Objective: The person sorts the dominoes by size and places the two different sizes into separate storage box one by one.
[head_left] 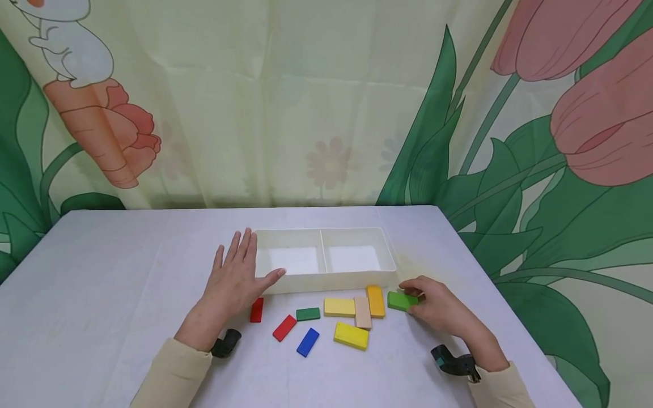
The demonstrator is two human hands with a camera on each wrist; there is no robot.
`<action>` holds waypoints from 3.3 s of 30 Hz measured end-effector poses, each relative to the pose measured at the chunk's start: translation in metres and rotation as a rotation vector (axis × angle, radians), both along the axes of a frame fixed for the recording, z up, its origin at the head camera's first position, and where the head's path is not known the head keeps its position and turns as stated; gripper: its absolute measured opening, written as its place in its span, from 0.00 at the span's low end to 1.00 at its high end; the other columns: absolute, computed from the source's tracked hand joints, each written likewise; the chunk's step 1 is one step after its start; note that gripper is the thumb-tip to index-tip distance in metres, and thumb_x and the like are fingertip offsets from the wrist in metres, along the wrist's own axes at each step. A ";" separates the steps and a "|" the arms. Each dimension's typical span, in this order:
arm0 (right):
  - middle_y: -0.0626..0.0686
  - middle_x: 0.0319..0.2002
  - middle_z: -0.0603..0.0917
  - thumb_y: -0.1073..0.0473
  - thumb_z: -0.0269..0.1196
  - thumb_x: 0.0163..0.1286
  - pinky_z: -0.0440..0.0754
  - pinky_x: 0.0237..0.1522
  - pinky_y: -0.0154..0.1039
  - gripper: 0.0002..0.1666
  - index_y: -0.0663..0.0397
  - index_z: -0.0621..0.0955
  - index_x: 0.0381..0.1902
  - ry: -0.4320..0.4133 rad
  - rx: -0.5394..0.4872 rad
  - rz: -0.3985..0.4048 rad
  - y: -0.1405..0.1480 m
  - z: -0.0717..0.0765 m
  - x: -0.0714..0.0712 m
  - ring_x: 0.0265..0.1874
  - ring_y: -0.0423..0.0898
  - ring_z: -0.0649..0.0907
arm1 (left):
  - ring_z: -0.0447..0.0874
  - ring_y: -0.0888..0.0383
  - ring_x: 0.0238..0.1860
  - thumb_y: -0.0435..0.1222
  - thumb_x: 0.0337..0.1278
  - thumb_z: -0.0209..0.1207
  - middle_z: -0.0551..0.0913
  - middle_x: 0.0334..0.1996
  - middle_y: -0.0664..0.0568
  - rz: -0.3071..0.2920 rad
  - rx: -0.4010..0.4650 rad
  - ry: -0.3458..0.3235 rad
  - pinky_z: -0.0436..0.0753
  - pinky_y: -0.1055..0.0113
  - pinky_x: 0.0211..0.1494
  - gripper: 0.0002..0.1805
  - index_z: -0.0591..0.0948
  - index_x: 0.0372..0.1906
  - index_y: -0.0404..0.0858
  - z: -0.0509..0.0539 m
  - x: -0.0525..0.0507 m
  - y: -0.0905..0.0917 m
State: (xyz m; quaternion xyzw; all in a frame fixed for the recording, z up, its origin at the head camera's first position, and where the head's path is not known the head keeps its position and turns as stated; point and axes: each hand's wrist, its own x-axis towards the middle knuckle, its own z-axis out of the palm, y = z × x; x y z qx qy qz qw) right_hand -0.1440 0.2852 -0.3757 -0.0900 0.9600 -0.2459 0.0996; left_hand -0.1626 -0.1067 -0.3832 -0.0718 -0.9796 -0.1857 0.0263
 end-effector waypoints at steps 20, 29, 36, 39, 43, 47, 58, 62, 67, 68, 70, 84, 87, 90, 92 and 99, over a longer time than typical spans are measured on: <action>0.47 0.44 0.83 0.67 0.72 0.57 0.84 0.47 0.44 0.20 0.54 0.85 0.49 0.038 -0.040 0.083 0.002 0.006 -0.004 0.44 0.45 0.80 | 0.37 0.38 0.80 0.67 0.60 0.51 0.44 0.80 0.37 0.002 0.004 0.003 0.41 0.36 0.79 0.58 0.47 0.78 0.31 -0.001 0.000 0.002; 0.46 0.45 0.81 0.65 0.72 0.58 0.84 0.48 0.39 0.21 0.50 0.84 0.51 0.066 -0.070 0.147 0.001 0.019 -0.004 0.45 0.44 0.79 | 0.38 0.37 0.80 0.68 0.60 0.51 0.44 0.80 0.37 0.001 -0.007 0.008 0.42 0.36 0.79 0.58 0.47 0.78 0.30 -0.001 -0.001 0.002; 0.46 0.45 0.81 0.65 0.71 0.59 0.84 0.51 0.45 0.20 0.48 0.84 0.50 0.070 -0.088 0.182 -0.006 0.027 -0.006 0.45 0.45 0.79 | 0.39 0.37 0.80 0.67 0.60 0.51 0.45 0.80 0.36 0.002 -0.010 0.015 0.43 0.36 0.79 0.57 0.47 0.78 0.30 0.000 -0.001 0.003; 0.46 0.45 0.80 0.65 0.71 0.59 0.85 0.49 0.39 0.21 0.48 0.84 0.51 0.081 -0.085 0.196 -0.008 0.031 -0.006 0.45 0.44 0.79 | 0.39 0.37 0.80 0.67 0.60 0.52 0.45 0.80 0.36 0.008 -0.012 0.020 0.44 0.36 0.78 0.57 0.48 0.78 0.30 -0.001 -0.001 0.003; 0.45 0.45 0.80 0.66 0.71 0.59 0.85 0.47 0.36 0.21 0.48 0.84 0.51 0.114 -0.097 0.224 -0.012 0.038 -0.008 0.44 0.44 0.79 | 0.40 0.37 0.80 0.66 0.60 0.52 0.45 0.80 0.37 0.012 -0.020 0.025 0.44 0.36 0.79 0.57 0.48 0.78 0.30 -0.002 0.000 0.003; 0.46 0.46 0.81 0.66 0.71 0.59 0.84 0.47 0.35 0.21 0.48 0.84 0.51 0.136 -0.107 0.240 -0.019 0.044 -0.013 0.45 0.44 0.79 | 0.40 0.38 0.80 0.66 0.60 0.52 0.46 0.80 0.37 0.013 -0.025 0.030 0.45 0.37 0.79 0.57 0.48 0.78 0.30 -0.002 0.000 0.003; 0.50 0.46 0.82 0.67 0.71 0.60 0.86 0.45 0.40 0.20 0.56 0.84 0.52 0.229 -0.096 0.284 -0.036 0.052 -0.039 0.43 0.45 0.80 | 0.40 0.38 0.80 0.67 0.60 0.52 0.46 0.79 0.37 0.010 -0.023 0.041 0.44 0.37 0.79 0.57 0.48 0.78 0.30 -0.002 0.001 0.003; 0.50 0.45 0.82 0.66 0.70 0.60 0.85 0.46 0.42 0.20 0.58 0.84 0.52 0.228 -0.094 0.284 -0.043 0.051 -0.049 0.44 0.46 0.80 | 0.41 0.38 0.80 0.66 0.60 0.53 0.47 0.79 0.36 0.015 -0.032 0.043 0.45 0.37 0.79 0.57 0.49 0.78 0.30 -0.002 0.001 0.003; 0.53 0.45 0.82 0.68 0.69 0.61 0.84 0.50 0.52 0.19 0.60 0.83 0.51 0.219 -0.092 0.291 -0.049 0.048 -0.059 0.44 0.48 0.80 | 0.41 0.38 0.80 0.66 0.60 0.53 0.46 0.79 0.36 0.014 -0.029 0.037 0.45 0.37 0.79 0.57 0.49 0.78 0.30 -0.002 0.001 0.003; 0.54 0.45 0.82 0.68 0.69 0.61 0.84 0.51 0.52 0.19 0.61 0.83 0.51 0.215 -0.089 0.291 -0.050 0.047 -0.061 0.44 0.49 0.80 | 0.40 0.38 0.80 0.66 0.60 0.53 0.46 0.79 0.36 0.013 -0.027 0.032 0.44 0.37 0.79 0.57 0.48 0.78 0.30 -0.002 0.001 0.003; 0.55 0.46 0.82 0.68 0.69 0.61 0.83 0.52 0.53 0.19 0.61 0.83 0.52 0.205 -0.081 0.289 -0.054 0.046 -0.065 0.45 0.49 0.80 | 0.40 0.38 0.80 0.66 0.60 0.52 0.46 0.80 0.37 0.010 -0.026 0.028 0.44 0.37 0.79 0.57 0.48 0.78 0.30 -0.002 0.001 0.003; 0.57 0.46 0.82 0.68 0.68 0.62 0.84 0.50 0.49 0.17 0.63 0.84 0.51 0.191 -0.042 0.305 -0.076 0.025 -0.084 0.44 0.50 0.79 | 0.42 0.38 0.80 0.67 0.60 0.52 0.47 0.79 0.37 0.016 -0.032 0.048 0.47 0.38 0.79 0.57 0.49 0.78 0.30 -0.005 0.002 0.003; 0.57 0.46 0.83 0.68 0.67 0.63 0.84 0.49 0.48 0.17 0.64 0.84 0.51 0.188 -0.036 0.318 -0.079 0.024 -0.087 0.44 0.50 0.79 | 0.42 0.38 0.80 0.66 0.60 0.52 0.47 0.79 0.36 0.016 -0.027 0.051 0.47 0.38 0.79 0.57 0.49 0.78 0.30 -0.004 0.002 0.003; 0.58 0.47 0.83 0.69 0.67 0.63 0.84 0.50 0.47 0.18 0.64 0.83 0.51 0.179 -0.038 0.317 -0.083 0.023 -0.089 0.44 0.50 0.80 | 0.42 0.38 0.80 0.66 0.60 0.53 0.47 0.79 0.37 0.017 -0.022 0.053 0.47 0.38 0.79 0.57 0.50 0.78 0.30 -0.004 0.001 0.003; 0.58 0.48 0.83 0.70 0.66 0.63 0.84 0.51 0.46 0.18 0.64 0.83 0.52 0.176 -0.030 0.311 -0.086 0.022 -0.090 0.45 0.50 0.80 | 0.42 0.38 0.80 0.66 0.60 0.53 0.47 0.79 0.37 0.015 -0.017 0.052 0.46 0.38 0.79 0.57 0.50 0.78 0.30 -0.004 0.001 0.003; 0.58 0.48 0.83 0.70 0.67 0.62 0.84 0.50 0.44 0.19 0.64 0.84 0.52 0.194 -0.011 0.325 -0.099 0.017 -0.098 0.45 0.50 0.82 | 0.41 0.38 0.80 0.66 0.59 0.53 0.47 0.79 0.37 0.023 -0.021 0.049 0.47 0.38 0.79 0.57 0.50 0.78 0.30 -0.005 0.001 0.002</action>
